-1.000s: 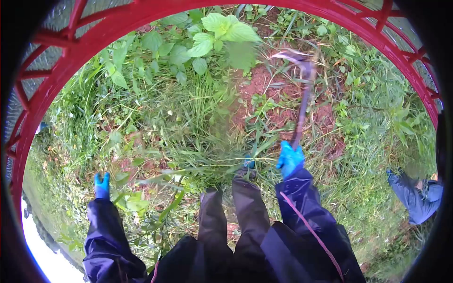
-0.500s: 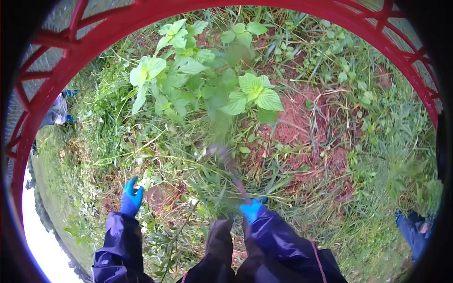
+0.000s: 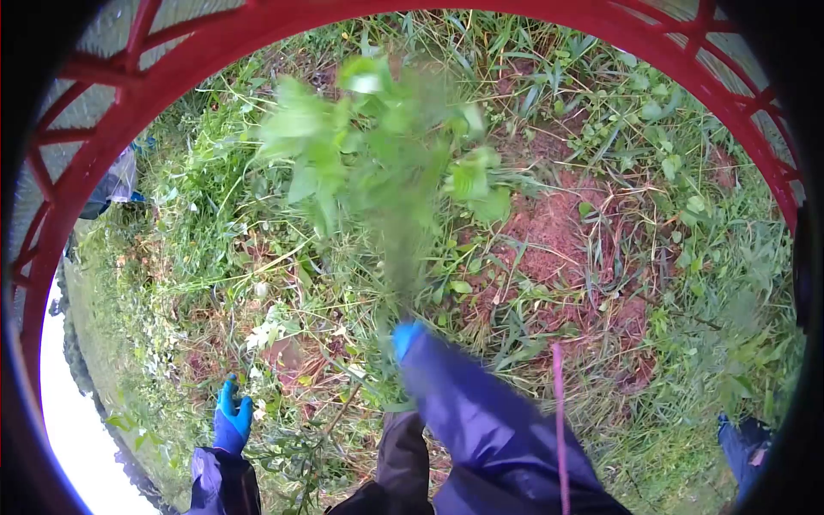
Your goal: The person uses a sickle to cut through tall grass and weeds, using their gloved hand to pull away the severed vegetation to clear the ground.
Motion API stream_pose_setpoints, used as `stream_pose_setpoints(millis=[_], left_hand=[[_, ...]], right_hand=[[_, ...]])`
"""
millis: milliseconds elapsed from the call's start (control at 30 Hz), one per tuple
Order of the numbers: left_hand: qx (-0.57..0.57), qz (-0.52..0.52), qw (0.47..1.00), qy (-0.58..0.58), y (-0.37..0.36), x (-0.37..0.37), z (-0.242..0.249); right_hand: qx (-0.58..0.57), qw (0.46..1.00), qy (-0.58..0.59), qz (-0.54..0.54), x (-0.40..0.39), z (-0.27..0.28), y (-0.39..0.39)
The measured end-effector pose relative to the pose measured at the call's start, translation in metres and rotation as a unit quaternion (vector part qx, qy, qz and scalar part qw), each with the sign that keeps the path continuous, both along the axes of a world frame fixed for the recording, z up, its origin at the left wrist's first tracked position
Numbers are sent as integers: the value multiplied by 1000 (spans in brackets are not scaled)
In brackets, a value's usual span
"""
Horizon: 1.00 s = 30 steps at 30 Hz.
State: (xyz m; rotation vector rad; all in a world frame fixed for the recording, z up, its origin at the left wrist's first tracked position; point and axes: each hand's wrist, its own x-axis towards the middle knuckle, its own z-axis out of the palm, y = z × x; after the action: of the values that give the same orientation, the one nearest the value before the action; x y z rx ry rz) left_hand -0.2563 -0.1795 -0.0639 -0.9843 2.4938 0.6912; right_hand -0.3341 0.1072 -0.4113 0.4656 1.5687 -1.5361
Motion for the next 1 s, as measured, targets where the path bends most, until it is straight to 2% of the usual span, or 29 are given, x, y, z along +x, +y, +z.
stream_pose_setpoints(millis=[67,167,233,267,333,367,400,433,533,633,700,733,800,867,900,933,1000], left_hand=[[14,-13,1000,-15,12,-10,14],[19,-33,999,20,16,-17,38],[-14,-44,999,11,28,-30,57],[4,-38,998,41,17,-21,51],[0,-53,998,21,27,-30,56],[31,-38,998,44,29,-26,54],[62,-24,995,69,28,-26,45],[86,-2,995,55,15,-20,29],[97,-49,990,88,27,-38,29],[136,-26,986,88,33,-66,46],[108,-44,989,94,18,-76,41],[78,-61,991,95,4,-81,35],[54,-69,992,89,-18,-99,21],[77,-17,995,57,-28,-126,18],[75,-26,995,57,-40,-133,2],[89,-42,993,66,-52,-140,-15],[137,8,989,48,-54,-155,-36]], right_hand=[[-58,980,-74,175,110,37,-26],[-121,947,-151,257,201,80,-15],[-166,949,-184,195,214,83,17],[-268,925,-246,112,183,80,56],[-443,800,-402,-43,112,78,136],[-259,893,-335,-150,63,124,158],[-35,945,-250,-206,11,172,180],[-99,911,-230,-328,-10,164,213],[-3,898,-117,-425,-94,216,271],[15,899,-43,-435,-156,240,301],[68,929,-35,-361,-195,244,308],[69,929,-35,-361,-216,243,313],[85,968,-32,-236,-263,232,316],[97,965,7,-244,-306,228,306],[167,938,45,-302,-328,224,290],[133,935,55,-323,-352,197,288],[112,897,94,-417,-385,145,254]])
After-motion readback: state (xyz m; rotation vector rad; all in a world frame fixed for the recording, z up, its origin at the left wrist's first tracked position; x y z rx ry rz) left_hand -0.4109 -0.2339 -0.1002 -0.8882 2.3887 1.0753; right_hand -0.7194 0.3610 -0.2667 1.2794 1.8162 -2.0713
